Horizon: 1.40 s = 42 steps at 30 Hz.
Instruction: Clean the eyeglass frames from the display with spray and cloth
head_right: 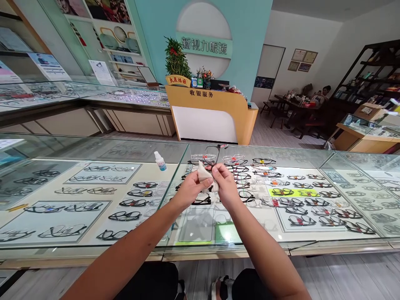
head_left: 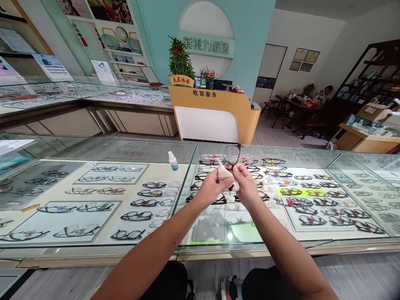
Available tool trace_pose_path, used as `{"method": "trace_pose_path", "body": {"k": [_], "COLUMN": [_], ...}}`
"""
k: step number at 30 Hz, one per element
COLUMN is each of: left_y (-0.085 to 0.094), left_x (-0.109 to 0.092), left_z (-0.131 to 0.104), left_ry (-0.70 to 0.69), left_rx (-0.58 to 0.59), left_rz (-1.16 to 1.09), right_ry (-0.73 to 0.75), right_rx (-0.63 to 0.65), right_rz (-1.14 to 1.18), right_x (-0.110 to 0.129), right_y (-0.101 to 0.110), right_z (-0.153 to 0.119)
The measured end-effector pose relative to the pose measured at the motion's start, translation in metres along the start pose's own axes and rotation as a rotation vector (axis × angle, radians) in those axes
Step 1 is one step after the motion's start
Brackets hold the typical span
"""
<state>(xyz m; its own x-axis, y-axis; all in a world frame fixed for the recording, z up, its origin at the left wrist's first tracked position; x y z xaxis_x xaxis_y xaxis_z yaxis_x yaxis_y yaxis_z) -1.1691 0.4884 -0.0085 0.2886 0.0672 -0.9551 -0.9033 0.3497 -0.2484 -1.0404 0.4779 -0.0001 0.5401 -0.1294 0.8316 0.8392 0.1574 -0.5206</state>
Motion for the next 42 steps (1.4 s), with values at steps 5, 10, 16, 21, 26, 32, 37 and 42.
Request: {"method": "trace_pose_path", "body": {"k": [5, 10, 16, 21, 26, 32, 37, 42], "left_y": [0.002, 0.006, 0.004, 0.005, 0.006, 0.002, 0.003, 0.006], "left_x": [0.005, 0.004, 0.0, 0.002, -0.004, -0.007, -0.002, -0.002], "left_z": [0.002, 0.001, 0.001, 0.005, 0.001, 0.0, 0.003, 0.001], "left_ry": [-0.022, 0.087, 0.008, -0.018, 0.04, -0.011, -0.027, 0.079], "left_rx": [-0.041, 0.145, -0.011, -0.008, 0.128, -0.002, -0.041, 0.107], "left_rz": [-0.018, -0.089, 0.032, 0.037, 0.01, 0.04, 0.016, -0.089], "right_ry": [0.014, -0.009, 0.012, 0.02, -0.006, 0.011, 0.01, -0.019], "right_rx": [0.021, -0.043, -0.014, -0.004, -0.056, -0.013, -0.005, -0.04], "right_rz": [-0.004, 0.012, -0.012, -0.023, -0.011, -0.02, -0.03, 0.023], "right_x": [0.001, 0.01, 0.0, 0.001, 0.009, 0.001, 0.001, 0.009], "right_y": [-0.001, 0.005, 0.003, 0.005, 0.011, 0.007, 0.005, 0.011], "right_z": [0.0, 0.004, 0.002, 0.003, 0.007, 0.004, 0.004, 0.007]}}
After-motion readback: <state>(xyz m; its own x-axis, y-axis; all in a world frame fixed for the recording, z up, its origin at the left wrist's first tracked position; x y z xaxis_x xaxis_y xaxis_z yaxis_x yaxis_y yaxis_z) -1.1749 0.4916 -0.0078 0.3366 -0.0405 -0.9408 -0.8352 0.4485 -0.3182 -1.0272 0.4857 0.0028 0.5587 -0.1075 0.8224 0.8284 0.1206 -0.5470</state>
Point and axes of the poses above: each hand's wrist, its own z-axis towards the middle knuckle, its own y-axis out of the back of the hand, x = y × z, the point moved 3 cm from there along z, towards the middle knuckle, and after that the axes turned 1 degree about -y, right-handed, at the moved point
